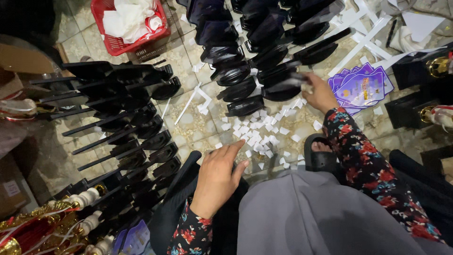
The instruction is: The person sits on the floor and assembles trophies by attaching purple triangular plaques to black bases. They handle white paper cutouts and the plaques, pressing them onto the bases and placing the finished items on the floor.
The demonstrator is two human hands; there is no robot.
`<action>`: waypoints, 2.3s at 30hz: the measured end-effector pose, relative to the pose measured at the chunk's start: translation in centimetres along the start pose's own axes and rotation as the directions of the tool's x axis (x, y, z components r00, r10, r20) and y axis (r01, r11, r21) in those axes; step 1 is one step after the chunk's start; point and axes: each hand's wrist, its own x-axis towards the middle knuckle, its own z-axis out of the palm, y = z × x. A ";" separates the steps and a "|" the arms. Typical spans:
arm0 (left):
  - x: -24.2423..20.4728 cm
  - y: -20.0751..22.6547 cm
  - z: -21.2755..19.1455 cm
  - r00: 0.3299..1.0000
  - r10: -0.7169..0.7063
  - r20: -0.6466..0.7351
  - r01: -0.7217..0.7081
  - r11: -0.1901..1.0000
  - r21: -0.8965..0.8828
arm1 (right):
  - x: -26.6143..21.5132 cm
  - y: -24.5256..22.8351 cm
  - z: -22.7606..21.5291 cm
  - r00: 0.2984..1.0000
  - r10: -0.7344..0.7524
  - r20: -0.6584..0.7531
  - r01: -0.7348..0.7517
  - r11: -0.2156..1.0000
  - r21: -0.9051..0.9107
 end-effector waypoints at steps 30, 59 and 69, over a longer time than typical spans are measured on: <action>-0.3 -0.8 1.3 0.983 0.115 -0.141 -0.102 0.990 0.094 | -4.7 12.1 0.0 0.923 0.167 -0.347 -0.346 0.755 -0.557; -4.0 3.2 4.2 0.995 0.078 0.057 -0.012 0.691 -0.723 | -21.3 -23.9 -14.8 0.975 0.020 -0.223 0.116 0.806 0.581; -2.5 2.5 4.6 0.962 -0.162 -0.219 -0.205 0.096 -0.974 | -21.4 -23.1 -13.5 0.986 -0.045 -0.163 0.136 0.785 0.605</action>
